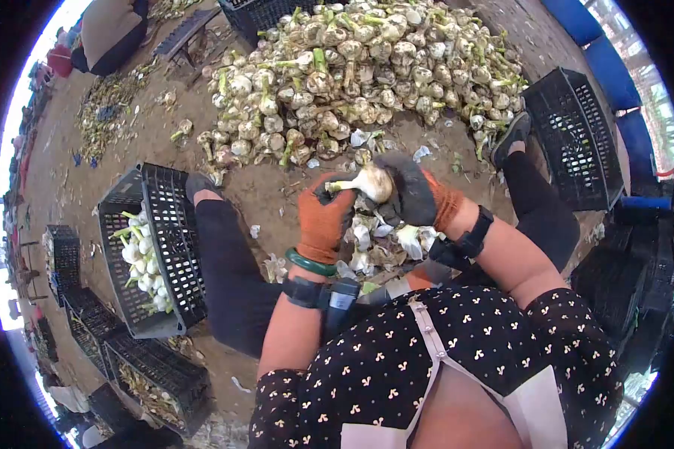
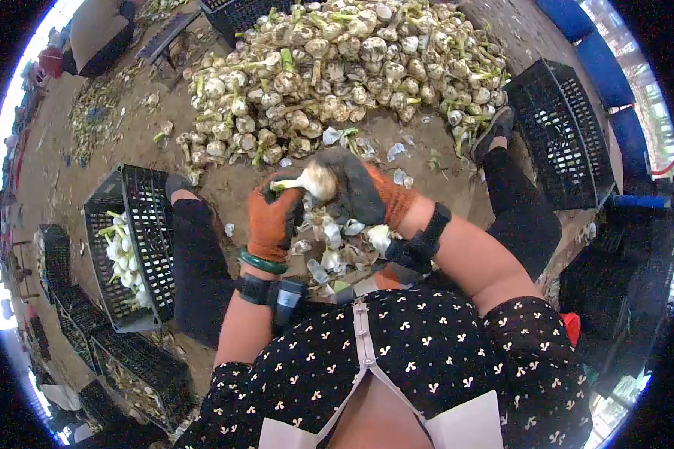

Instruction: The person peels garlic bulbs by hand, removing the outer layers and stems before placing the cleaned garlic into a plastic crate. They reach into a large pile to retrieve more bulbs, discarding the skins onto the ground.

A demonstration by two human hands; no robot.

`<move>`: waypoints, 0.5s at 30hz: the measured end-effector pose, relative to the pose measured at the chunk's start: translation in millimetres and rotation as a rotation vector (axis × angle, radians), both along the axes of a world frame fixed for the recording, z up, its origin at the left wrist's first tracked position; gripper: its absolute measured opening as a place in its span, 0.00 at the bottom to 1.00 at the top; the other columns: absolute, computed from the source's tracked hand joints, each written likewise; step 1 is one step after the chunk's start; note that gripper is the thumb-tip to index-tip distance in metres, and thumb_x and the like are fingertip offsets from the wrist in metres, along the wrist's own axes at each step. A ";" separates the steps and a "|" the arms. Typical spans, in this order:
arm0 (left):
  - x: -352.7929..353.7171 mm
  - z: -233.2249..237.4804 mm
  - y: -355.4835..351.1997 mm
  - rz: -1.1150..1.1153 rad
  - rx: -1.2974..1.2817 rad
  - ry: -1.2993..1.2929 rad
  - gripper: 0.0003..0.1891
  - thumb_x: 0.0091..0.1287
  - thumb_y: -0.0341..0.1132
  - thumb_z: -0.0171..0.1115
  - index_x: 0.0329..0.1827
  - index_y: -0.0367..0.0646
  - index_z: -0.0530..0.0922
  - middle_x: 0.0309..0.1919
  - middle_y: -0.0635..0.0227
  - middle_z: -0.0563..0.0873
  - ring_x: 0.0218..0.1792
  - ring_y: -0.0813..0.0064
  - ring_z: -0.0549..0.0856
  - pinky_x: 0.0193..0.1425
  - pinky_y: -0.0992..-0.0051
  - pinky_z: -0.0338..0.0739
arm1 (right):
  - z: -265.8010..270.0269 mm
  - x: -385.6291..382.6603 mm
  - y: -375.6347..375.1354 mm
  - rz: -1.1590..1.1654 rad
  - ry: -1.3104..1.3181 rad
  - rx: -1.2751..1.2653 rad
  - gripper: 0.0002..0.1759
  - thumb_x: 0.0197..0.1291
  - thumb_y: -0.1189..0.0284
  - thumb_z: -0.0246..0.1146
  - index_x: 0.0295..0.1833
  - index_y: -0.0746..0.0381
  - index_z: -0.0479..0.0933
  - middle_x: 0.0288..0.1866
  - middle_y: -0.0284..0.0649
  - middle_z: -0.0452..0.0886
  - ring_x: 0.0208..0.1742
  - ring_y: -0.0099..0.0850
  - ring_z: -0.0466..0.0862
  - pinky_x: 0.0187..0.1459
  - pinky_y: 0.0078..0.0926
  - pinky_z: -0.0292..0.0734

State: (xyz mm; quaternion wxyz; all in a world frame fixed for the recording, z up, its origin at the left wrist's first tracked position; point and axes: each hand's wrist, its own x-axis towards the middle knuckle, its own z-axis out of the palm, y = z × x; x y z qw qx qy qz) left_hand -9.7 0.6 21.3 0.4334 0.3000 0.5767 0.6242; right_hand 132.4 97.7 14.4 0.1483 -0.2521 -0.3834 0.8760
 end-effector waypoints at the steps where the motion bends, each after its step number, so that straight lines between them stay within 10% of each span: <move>1: 0.4 -11.5 2.5 -0.006 -0.004 0.002 0.11 0.50 0.28 0.60 0.38 0.38 0.78 0.24 0.73 0.79 0.23 0.79 0.77 0.27 0.78 0.71 | 2.9 -5.7 -5.8 -0.006 0.002 -0.004 0.23 0.60 0.51 0.47 0.42 0.59 0.73 0.32 0.37 0.78 0.28 0.24 0.77 0.23 0.21 0.70; 3: 1.2 -22.6 7.9 0.240 -0.072 0.421 0.12 0.48 0.29 0.61 0.37 0.41 0.79 0.31 0.66 0.81 0.30 0.66 0.80 0.36 0.71 0.73 | 12.4 -14.1 -12.0 -0.158 -0.087 -0.199 0.20 0.61 0.52 0.47 0.42 0.58 0.73 0.32 0.37 0.77 0.28 0.22 0.76 0.25 0.21 0.70; 5: 9.2 -19.6 6.1 0.274 0.001 0.549 0.09 0.53 0.27 0.59 0.38 0.39 0.79 0.31 0.68 0.82 0.30 0.79 0.78 0.35 0.79 0.72 | 1.4 -17.6 -13.3 -0.225 -0.188 0.003 0.15 0.62 0.61 0.51 0.44 0.61 0.72 0.31 0.35 0.75 0.35 0.21 0.75 0.33 0.25 0.74; 7: 19.7 -1.5 0.1 0.120 0.064 0.769 0.09 0.47 0.29 0.61 0.34 0.44 0.79 0.35 0.61 0.81 0.36 0.57 0.79 0.41 0.65 0.73 | -2.6 -17.3 -12.0 -0.400 -0.247 1.007 0.13 0.60 0.65 0.53 0.45 0.63 0.72 0.33 0.35 0.75 0.34 0.22 0.75 0.34 0.25 0.74; 8: 24.4 -4.1 -1.1 0.119 0.086 0.936 0.08 0.49 0.27 0.59 0.33 0.44 0.79 0.32 0.65 0.81 0.32 0.64 0.80 0.34 0.69 0.74 | -18.5 -12.9 -3.9 -0.392 -0.362 0.779 0.12 0.58 0.69 0.54 0.45 0.64 0.72 0.35 0.35 0.76 0.34 0.23 0.76 0.37 0.25 0.73; 9: 24.7 -1.6 -1.1 0.114 0.085 0.934 0.08 0.49 0.27 0.59 0.33 0.44 0.79 0.32 0.65 0.81 0.32 0.64 0.80 0.34 0.69 0.74 | -18.0 -7.4 0.8 -0.395 -0.365 0.776 0.12 0.58 0.69 0.54 0.45 0.64 0.72 0.35 0.35 0.76 0.34 0.23 0.76 0.37 0.25 0.73; 11: 19.6 6.7 -1.9 0.028 -0.225 0.054 0.06 0.51 0.25 0.58 0.31 0.44 0.79 0.29 0.68 0.80 0.26 0.75 0.79 0.25 0.75 0.73 | -15.5 1.1 5.2 -0.151 -0.084 1.244 0.12 0.54 0.74 0.57 0.45 0.65 0.70 0.35 0.36 0.77 0.35 0.25 0.76 0.39 0.24 0.73; 15: 12.3 -0.9 -9.1 0.391 0.015 -0.124 0.04 0.55 0.25 0.55 0.33 0.41 0.75 0.24 0.67 0.78 0.19 0.81 0.76 0.18 0.80 0.70 | -23.2 -16.2 -8.0 -0.120 0.204 -0.038 0.17 0.50 0.73 0.62 0.46 0.63 0.69 0.36 0.37 0.77 0.37 0.28 0.78 0.41 0.24 0.74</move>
